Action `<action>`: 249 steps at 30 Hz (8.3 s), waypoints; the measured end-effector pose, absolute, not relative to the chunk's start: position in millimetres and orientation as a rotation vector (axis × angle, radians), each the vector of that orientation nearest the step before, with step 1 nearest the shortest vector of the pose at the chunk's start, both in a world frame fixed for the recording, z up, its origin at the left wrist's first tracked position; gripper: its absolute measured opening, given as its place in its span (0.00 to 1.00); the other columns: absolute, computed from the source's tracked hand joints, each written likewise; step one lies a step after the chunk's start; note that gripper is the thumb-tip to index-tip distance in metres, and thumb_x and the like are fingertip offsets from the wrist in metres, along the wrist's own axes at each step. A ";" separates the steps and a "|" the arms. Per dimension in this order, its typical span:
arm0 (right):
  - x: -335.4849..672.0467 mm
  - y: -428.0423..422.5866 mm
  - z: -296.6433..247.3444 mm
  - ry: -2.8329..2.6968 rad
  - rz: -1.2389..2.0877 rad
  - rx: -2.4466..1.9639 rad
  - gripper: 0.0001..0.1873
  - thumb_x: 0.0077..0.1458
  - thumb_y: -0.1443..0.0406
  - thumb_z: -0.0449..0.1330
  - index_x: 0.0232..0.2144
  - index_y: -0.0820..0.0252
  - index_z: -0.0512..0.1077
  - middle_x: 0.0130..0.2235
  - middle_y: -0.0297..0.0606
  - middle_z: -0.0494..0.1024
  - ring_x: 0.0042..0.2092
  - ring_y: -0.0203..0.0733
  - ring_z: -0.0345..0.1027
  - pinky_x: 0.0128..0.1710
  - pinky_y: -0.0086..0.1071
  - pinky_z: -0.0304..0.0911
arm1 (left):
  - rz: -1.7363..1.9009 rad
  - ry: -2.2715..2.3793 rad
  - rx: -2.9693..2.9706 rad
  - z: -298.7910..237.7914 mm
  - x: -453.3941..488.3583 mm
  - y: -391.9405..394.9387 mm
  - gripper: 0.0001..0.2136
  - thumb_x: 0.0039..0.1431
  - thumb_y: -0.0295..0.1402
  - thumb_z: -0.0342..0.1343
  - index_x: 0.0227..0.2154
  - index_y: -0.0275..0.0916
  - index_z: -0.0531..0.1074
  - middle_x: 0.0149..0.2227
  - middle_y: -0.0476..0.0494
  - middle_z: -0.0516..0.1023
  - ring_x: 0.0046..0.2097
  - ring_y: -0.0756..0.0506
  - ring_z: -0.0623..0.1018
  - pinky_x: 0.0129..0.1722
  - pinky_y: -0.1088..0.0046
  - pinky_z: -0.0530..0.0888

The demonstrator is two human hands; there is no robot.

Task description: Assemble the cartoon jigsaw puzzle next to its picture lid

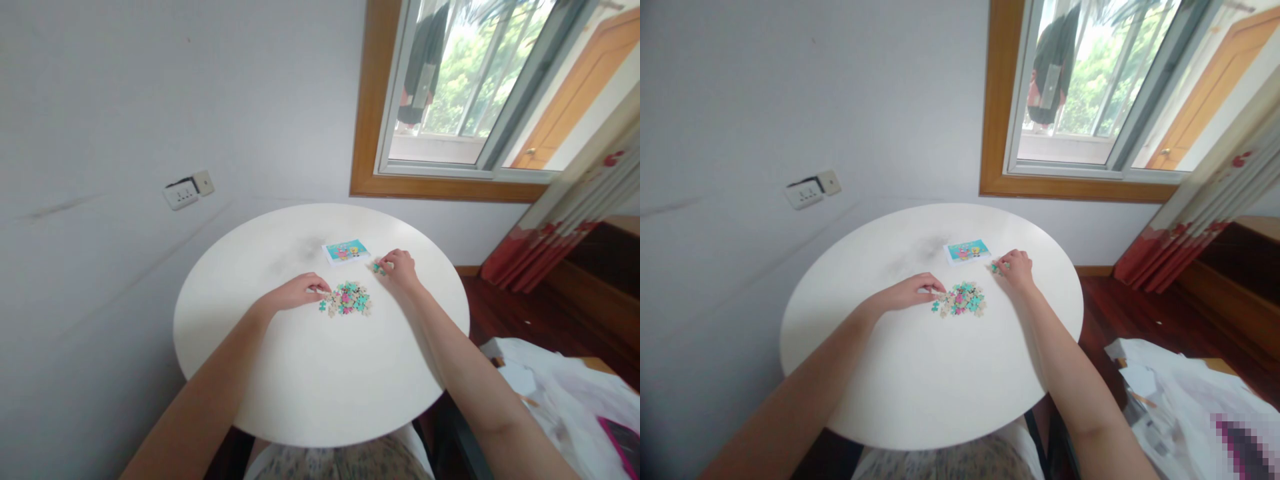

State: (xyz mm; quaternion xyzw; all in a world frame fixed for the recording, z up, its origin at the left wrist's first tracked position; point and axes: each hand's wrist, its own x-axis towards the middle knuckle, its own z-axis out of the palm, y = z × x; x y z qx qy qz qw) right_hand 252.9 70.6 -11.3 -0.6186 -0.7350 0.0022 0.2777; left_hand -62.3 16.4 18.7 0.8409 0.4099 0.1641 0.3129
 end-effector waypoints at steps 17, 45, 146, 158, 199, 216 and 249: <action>257.7 59.8 -3.9 -2.103 -0.010 -1.674 0.10 0.53 0.60 0.59 0.32 0.57 0.78 0.42 0.46 0.73 0.48 0.51 0.60 0.46 0.43 0.56 | 0.439 1.093 2.211 19.5 -61.6 16.3 0.15 0.53 0.40 0.53 0.40 0.36 0.75 0.42 0.40 0.75 0.43 0.44 0.74 0.46 0.70 0.69; 238.8 19.1 22.3 -2.306 1.210 -1.235 0.09 0.44 0.65 0.62 0.32 0.61 0.74 0.28 0.32 0.73 0.29 0.33 0.64 0.31 0.28 0.60 | 0.444 1.083 2.216 15.2 -62.7 19.7 0.16 0.53 0.41 0.53 0.40 0.36 0.75 0.41 0.41 0.75 0.43 0.44 0.74 0.44 0.72 0.69; 248.9 53.7 -3.5 -2.228 0.269 -1.570 0.09 0.50 0.66 0.61 0.34 0.55 0.80 0.35 0.40 0.77 0.36 0.38 0.67 0.39 0.29 0.59 | 0.439 1.090 2.255 13.4 -63.0 21.5 0.18 0.55 0.45 0.51 0.40 0.38 0.75 0.41 0.42 0.75 0.42 0.44 0.74 0.45 0.71 0.70; 218.3 35.8 6.1 -2.314 0.323 -1.242 0.10 0.52 0.69 0.58 0.34 0.59 0.79 0.33 0.40 0.77 0.37 0.39 0.67 0.43 0.31 0.59 | 0.437 1.083 2.255 16.2 -61.5 19.8 0.18 0.55 0.44 0.51 0.40 0.38 0.75 0.40 0.42 0.76 0.42 0.44 0.74 0.44 0.71 0.69; 216.5 27.5 6.9 -2.375 0.574 -1.249 0.14 0.50 0.69 0.57 0.37 0.59 0.79 0.34 0.38 0.76 0.33 0.36 0.67 0.37 0.29 0.61 | 0.377 0.987 2.320 14.8 -66.9 21.8 0.17 0.52 0.44 0.58 0.40 0.38 0.76 0.41 0.42 0.72 0.44 0.43 0.72 0.47 0.70 0.67; 207.2 12.3 17.3 -2.460 0.663 -0.844 0.15 0.49 0.71 0.60 0.40 0.57 0.78 0.33 0.37 0.73 0.35 0.36 0.65 0.38 0.30 0.62 | 0.405 0.992 2.290 17.2 -64.8 18.1 0.15 0.54 0.40 0.54 0.42 0.37 0.74 0.42 0.42 0.74 0.45 0.44 0.73 0.47 0.71 0.68; 186.6 13.3 8.4 -2.435 0.355 -0.810 0.16 0.56 0.72 0.54 0.45 0.59 0.76 0.33 0.40 0.73 0.38 0.39 0.64 0.44 0.34 0.58 | 0.397 1.014 2.233 15.7 -60.3 14.4 0.15 0.53 0.41 0.55 0.41 0.38 0.71 0.38 0.45 0.68 0.39 0.46 0.70 0.40 0.72 0.68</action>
